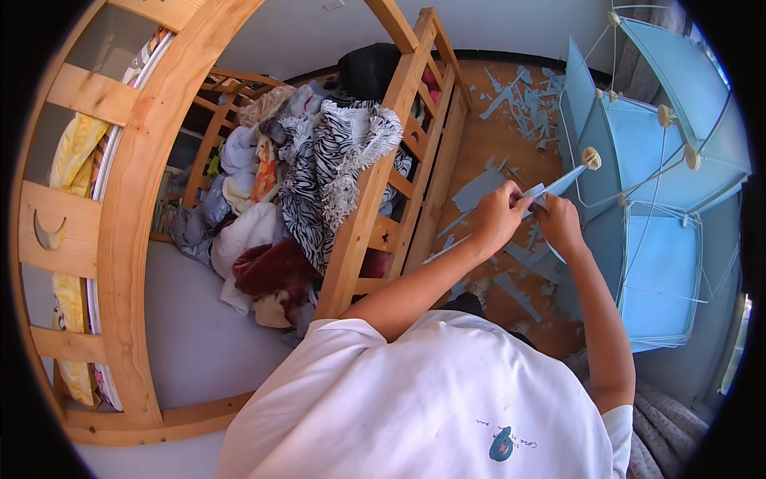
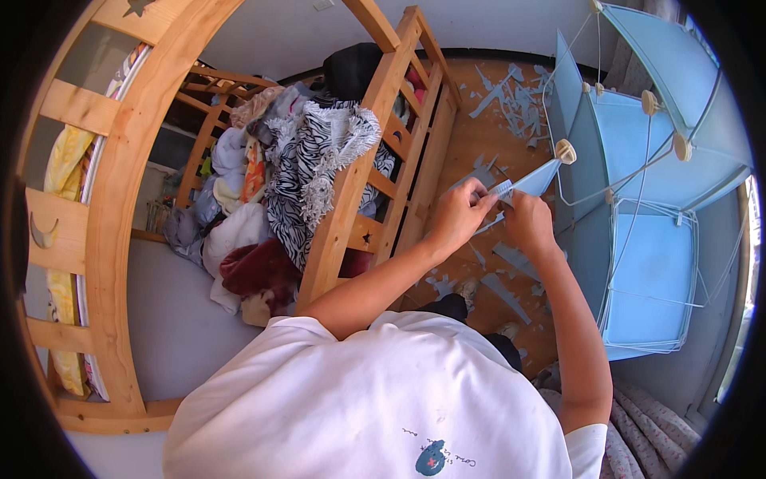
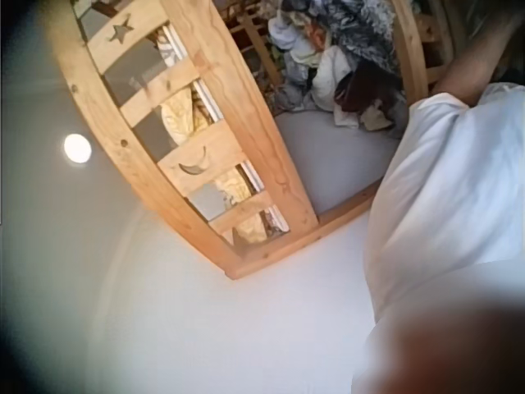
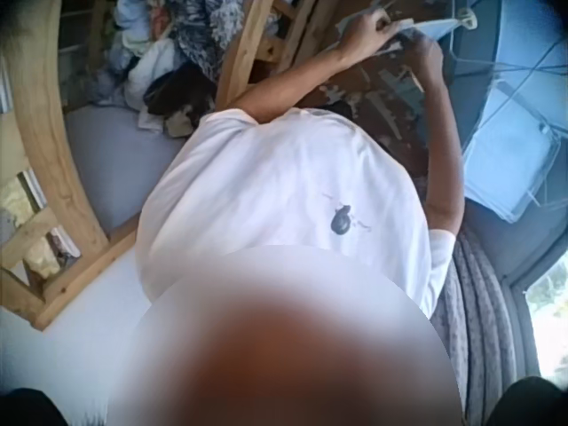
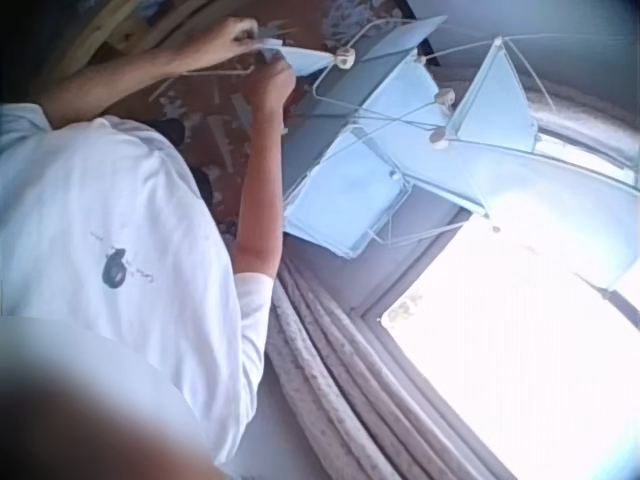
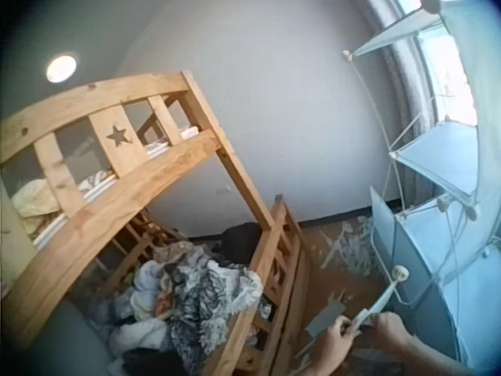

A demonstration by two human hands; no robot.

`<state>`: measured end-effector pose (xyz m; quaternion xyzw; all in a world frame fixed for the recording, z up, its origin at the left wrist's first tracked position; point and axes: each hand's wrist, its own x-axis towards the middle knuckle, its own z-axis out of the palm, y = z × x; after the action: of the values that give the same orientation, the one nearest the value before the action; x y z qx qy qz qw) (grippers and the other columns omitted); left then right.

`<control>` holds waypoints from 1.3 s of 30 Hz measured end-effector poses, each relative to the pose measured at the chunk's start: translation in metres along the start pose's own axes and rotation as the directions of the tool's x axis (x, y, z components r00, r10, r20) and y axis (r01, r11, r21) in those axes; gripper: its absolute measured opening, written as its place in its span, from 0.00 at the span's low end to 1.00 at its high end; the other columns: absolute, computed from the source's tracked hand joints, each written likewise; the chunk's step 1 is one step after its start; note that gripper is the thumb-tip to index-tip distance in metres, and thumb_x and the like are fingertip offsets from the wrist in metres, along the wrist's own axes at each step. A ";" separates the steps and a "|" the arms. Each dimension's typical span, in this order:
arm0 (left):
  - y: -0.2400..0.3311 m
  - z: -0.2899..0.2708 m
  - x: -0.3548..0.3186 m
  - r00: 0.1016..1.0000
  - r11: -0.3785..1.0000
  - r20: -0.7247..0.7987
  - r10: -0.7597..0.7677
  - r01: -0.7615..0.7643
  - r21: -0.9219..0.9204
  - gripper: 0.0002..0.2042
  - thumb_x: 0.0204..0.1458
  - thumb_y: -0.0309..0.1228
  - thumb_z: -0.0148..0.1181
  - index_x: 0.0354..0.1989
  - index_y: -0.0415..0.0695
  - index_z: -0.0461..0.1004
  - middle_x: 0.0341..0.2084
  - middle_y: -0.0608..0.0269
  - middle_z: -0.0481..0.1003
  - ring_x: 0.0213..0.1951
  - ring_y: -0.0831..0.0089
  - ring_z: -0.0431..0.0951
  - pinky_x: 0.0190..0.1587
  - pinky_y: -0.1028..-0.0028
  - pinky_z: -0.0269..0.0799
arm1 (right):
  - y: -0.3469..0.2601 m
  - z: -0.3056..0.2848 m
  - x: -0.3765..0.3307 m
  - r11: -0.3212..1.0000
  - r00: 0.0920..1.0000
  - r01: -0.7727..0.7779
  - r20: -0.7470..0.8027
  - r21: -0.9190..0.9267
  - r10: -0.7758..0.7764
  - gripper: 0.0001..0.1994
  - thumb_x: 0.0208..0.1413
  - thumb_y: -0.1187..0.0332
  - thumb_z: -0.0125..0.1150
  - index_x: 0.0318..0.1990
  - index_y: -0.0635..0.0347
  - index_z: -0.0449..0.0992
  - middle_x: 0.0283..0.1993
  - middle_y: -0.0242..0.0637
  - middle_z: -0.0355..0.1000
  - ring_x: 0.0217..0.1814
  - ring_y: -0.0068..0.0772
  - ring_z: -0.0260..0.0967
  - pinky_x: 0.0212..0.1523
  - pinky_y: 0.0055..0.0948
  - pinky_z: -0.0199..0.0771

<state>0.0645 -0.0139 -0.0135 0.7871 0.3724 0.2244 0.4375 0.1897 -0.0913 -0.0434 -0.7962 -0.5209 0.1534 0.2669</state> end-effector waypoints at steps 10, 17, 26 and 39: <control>-0.002 0.022 0.003 0.998 0.998 0.044 0.038 -0.040 0.041 0.13 0.52 0.34 0.52 0.27 0.34 0.73 0.12 0.60 0.69 0.16 0.75 0.67 0.21 0.73 0.61 | 0.007 -0.018 -0.012 0.318 0.954 -0.299 0.294 0.900 0.065 0.08 0.56 0.69 0.48 0.39 0.63 0.71 0.30 0.32 0.71 0.28 0.21 0.66 0.29 0.23 0.66; 0.006 0.029 -0.006 0.996 0.983 0.029 0.078 -0.082 0.166 0.17 0.52 0.38 0.54 0.20 0.35 0.71 0.09 0.57 0.65 0.14 0.71 0.62 0.20 0.70 0.58 | 0.025 0.003 -0.026 0.913 0.996 0.005 -0.088 0.408 0.033 0.04 0.52 0.73 0.50 0.31 0.64 0.69 0.26 0.42 0.71 0.26 0.35 0.70 0.25 0.30 0.66; 0.069 0.017 -0.009 0.972 0.956 0.049 0.229 -0.234 0.174 0.17 0.48 0.43 0.56 0.18 0.39 0.73 0.13 0.53 0.70 0.19 0.55 0.71 0.21 0.64 0.63 | 0.056 0.024 -0.088 0.866 0.967 0.240 0.188 -0.439 -0.173 0.06 0.46 0.73 0.51 0.33 0.55 0.71 0.27 0.37 0.73 0.30 0.38 0.74 0.27 0.34 0.72; 0.070 0.001 0.005 0.878 0.696 0.468 -0.099 0.398 -0.598 0.09 0.57 0.32 0.46 0.32 0.40 0.70 0.19 0.69 0.69 0.22 0.81 0.70 0.27 0.81 0.69 | 0.057 0.000 -0.107 0.999 0.976 0.037 -0.213 -0.004 -0.037 0.21 0.49 0.67 0.56 0.53 0.57 0.64 0.36 0.44 0.72 0.35 0.47 0.70 0.35 0.38 0.69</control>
<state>0.0957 -0.0339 0.0461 0.5419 0.2719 0.1155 0.7868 0.1878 -0.2070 -0.0803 -0.7983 -0.5040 0.0622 0.3239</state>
